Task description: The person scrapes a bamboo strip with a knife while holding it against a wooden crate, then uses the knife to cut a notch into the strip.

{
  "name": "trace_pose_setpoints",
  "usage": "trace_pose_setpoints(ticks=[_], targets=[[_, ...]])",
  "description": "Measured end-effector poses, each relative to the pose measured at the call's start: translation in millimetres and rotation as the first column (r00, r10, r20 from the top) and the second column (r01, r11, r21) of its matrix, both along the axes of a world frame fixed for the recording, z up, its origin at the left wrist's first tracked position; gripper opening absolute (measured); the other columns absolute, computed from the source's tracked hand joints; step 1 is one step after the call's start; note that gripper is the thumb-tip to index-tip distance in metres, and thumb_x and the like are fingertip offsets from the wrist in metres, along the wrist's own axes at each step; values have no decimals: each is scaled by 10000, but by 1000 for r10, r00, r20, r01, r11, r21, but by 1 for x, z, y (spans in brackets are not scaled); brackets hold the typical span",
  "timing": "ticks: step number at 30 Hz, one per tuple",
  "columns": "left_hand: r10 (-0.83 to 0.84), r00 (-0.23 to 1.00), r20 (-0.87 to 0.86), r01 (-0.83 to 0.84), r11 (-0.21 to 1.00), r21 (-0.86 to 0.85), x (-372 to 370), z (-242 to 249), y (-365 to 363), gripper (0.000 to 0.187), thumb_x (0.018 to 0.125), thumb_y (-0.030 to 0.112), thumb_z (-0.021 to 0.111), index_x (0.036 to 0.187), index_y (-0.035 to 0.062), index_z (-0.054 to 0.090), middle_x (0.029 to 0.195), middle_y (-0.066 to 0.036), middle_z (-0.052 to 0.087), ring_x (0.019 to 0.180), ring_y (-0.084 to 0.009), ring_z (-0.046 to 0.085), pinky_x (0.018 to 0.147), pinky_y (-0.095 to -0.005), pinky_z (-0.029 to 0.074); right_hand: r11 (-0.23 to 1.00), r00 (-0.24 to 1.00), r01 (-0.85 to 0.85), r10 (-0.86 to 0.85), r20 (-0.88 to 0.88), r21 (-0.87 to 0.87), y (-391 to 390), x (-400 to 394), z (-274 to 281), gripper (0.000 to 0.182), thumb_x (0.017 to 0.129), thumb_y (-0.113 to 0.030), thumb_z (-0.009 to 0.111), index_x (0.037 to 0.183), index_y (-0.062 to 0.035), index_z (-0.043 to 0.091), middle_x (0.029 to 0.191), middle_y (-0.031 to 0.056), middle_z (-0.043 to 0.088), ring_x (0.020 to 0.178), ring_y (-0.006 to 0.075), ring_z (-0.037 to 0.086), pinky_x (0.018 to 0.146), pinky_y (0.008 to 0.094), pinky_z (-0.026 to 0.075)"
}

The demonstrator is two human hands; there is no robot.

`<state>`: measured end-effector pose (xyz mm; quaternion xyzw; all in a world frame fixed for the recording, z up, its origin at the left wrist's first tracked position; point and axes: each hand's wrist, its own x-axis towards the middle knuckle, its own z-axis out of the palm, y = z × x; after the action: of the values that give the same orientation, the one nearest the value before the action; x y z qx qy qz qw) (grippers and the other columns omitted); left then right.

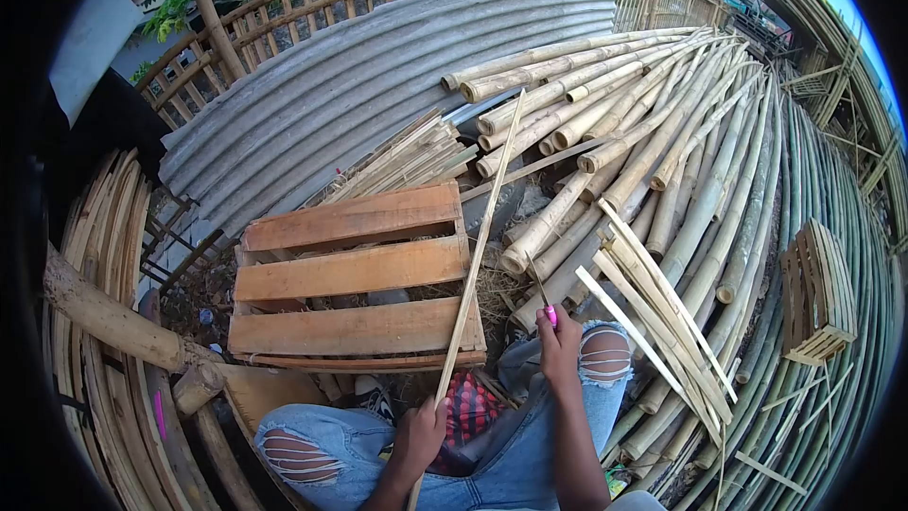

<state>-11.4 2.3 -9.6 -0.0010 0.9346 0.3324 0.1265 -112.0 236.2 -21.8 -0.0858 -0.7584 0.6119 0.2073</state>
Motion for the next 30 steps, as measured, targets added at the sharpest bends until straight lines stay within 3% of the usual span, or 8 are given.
trace_pose_setpoints(ticks=[4, 7, 11, 14, 19, 22, 24, 30], targets=[[-4, 1000, -28, 5, 1000, 23, 0, 4, 1, 350, 950, 301, 422, 902, 2, 597, 655, -271, 588, 653, -442, 601, 600, -517, 483, 963, 997, 43, -25, -68, 266, 22, -34, 41, 255, 880, -186, 565, 761, 35, 516, 567, 129, 458, 514, 173, 429, 500, 328, 333], [5, 999, -32, -4, 999, 46, 1, 2, -1, 352, 951, 298, 423, 895, -4, 594, 652, -271, 585, 651, -442, 598, 599, -516, 481, 983, 960, 163, -178, -215, -86, 67, -55, 56, 211, 913, -183, 558, 771, -30, 525, 616, -37, 408, 532, 55, 338, 482, 232, 266], [17, 999, -31, -13, 995, 104, 0, 0, -3, 363, 952, 299, 423, 883, -14, 592, 651, -274, 581, 653, -443, 595, 600, -515, 480, 890, 893, 252, -365, -263, -380, 117, -49, 42, 197, 933, -213, 534, 788, -84, 499, 581, -42, 400, 471, 21, 319, 414, 197, 220], [12, 998, -57, -6, 995, 97, -1, -3, -2, 361, 951, 294, 426, 867, -17, 590, 652, -273, 581, 651, -443, 595, 594, -512, 479, 870, 893, 209, -355, -275, -446, 123, -51, 19, 222, 936, -237, 527, 761, -111, 473, 577, -50, 386, 441, 31, 295, 408, 200, 216], [31, 999, -45, -25, 994, 108, -2, 3, -1, 360, 950, 288, 444, 838, -27, 579, 697, -273, 585, 684, -448, 586, 600, -508, 466, 973, 927, 221, -232, -294, -68, 123, -66, -50, 208, 921, -173, 537, 764, -50, 479, 600, -43, 398, 509, 43, 331, 457, 217, 241], [32, 998, -57, -26, 994, 109, -1, 0, -2, 360, 951, 291, 445, 828, -21, 576, 698, -268, 587, 682, -447, 586, 596, -507, 465, 968, 936, 231, -250, -250, -103, 103, -71, -76, 205, 919, -176, 546, 759, -64, 484, 596, -46, 394, 494, 42, 330, 450, 212, 242], [23, 995, -99, -12, 994, 105, -2, -2, -2, 358, 952, 293, 433, 828, -9, 579, 656, -262, 585, 644, -439, 594, 579, -507, 477, 849, 904, 277, -390, -179, -450, 84, -75, -79, 214, 916, -199, 553, 749, -83, 487, 566, -47, 388, 455, 41, 329, 416, 211, 238], [46, 998, 41, -51, 992, 114, -4, 16, -2, 367, 950, 293, 450, 832, -31, 577, 753, -276, 592, 728, -458, 576, 632, -511, 453, 775, 880, 302, -451, -150, -555, 134, -46, -48, 247, 909, -269, 560, 740, -113, 468, 505, -41, 362, 379, 42, 304, 341, 209, 180]])
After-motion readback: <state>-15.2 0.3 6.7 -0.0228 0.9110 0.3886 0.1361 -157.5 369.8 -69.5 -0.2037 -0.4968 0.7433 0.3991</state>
